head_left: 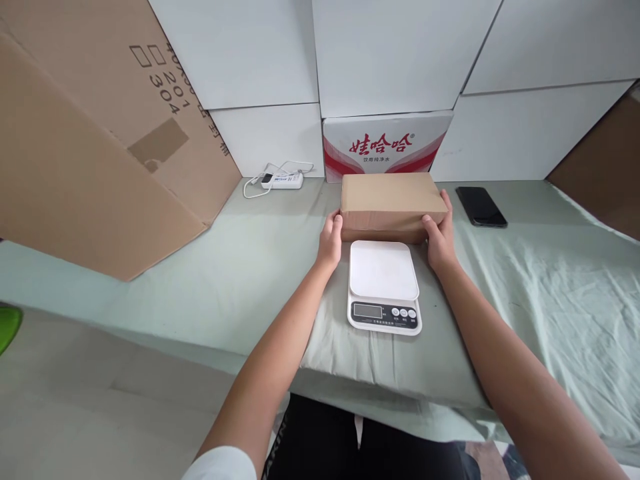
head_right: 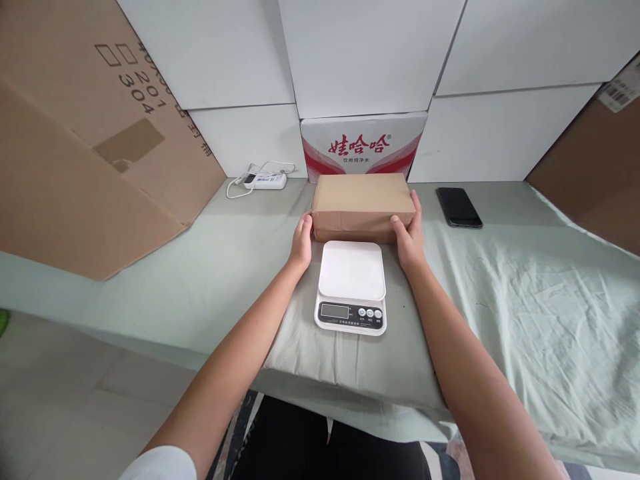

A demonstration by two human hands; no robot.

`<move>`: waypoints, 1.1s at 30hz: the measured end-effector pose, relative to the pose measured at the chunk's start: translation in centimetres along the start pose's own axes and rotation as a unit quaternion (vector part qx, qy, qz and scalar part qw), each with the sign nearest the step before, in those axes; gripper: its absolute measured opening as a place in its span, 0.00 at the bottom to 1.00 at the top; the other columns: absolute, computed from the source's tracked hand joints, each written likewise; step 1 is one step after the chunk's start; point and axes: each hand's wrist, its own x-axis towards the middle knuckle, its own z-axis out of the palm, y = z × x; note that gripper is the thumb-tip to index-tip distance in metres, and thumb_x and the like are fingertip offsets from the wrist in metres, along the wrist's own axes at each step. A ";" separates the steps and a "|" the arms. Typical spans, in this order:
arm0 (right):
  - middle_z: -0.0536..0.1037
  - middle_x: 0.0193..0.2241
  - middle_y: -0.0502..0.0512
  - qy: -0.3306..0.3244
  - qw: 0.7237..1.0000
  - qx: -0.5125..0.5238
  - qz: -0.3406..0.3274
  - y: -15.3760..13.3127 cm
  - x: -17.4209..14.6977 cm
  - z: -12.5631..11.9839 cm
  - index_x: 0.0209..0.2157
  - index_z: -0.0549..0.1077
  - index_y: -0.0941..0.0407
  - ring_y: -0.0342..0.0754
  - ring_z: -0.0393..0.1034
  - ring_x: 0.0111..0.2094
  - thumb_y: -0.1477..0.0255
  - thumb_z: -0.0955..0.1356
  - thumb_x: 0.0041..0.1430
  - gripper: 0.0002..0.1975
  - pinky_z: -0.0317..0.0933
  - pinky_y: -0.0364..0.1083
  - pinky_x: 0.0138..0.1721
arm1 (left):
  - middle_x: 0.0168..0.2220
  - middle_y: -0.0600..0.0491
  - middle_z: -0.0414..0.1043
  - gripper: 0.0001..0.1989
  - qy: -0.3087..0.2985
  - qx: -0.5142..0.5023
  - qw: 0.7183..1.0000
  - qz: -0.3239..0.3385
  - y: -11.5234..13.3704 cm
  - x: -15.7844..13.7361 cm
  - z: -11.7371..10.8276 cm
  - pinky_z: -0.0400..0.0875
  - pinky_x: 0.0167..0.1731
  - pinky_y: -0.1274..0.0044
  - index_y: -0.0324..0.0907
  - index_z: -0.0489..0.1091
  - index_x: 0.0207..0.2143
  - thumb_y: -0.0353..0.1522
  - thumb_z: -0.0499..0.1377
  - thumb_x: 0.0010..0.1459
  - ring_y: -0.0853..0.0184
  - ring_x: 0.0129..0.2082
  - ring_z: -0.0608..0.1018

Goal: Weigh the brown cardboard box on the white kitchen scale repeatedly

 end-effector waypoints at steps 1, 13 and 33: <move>0.68 0.77 0.59 0.002 1.000 -0.003 0.003 -0.2 0.0 0.0 0.77 0.61 0.43 0.66 0.61 0.80 0.36 0.72 0.58 0.52 0.49 0.70 0.84 | 0.67 0.43 0.79 0.36 0.000 -0.001 1.000 0.001 -0.1 0.1 0.0 0.70 0.72 0.58 0.48 0.74 0.63 0.64 0.52 0.71 0.49 0.71 0.78; 0.70 0.77 0.60 0.010 1.000 0.007 0.023 -1.6 -0.3 0.4 0.75 0.64 0.45 0.67 0.64 0.78 0.34 0.75 0.52 0.56 0.48 0.69 0.85 | 0.59 0.43 0.83 0.38 0.007 0.036 0.999 -0.014 0.1 0.1 -0.2 0.69 0.73 0.53 0.49 0.76 0.56 0.68 0.51 0.68 0.44 0.67 0.80; 0.64 0.80 0.61 -0.009 0.999 0.047 0.006 -0.4 0.3 0.0 0.79 0.55 0.53 0.66 0.51 0.82 0.37 0.78 0.50 0.66 0.47 0.67 0.85 | 0.56 0.48 0.81 0.35 -0.008 0.034 0.999 0.013 -0.4 0.9 -0.2 0.65 0.77 0.58 0.48 0.76 0.51 0.66 0.50 0.71 0.49 0.74 0.74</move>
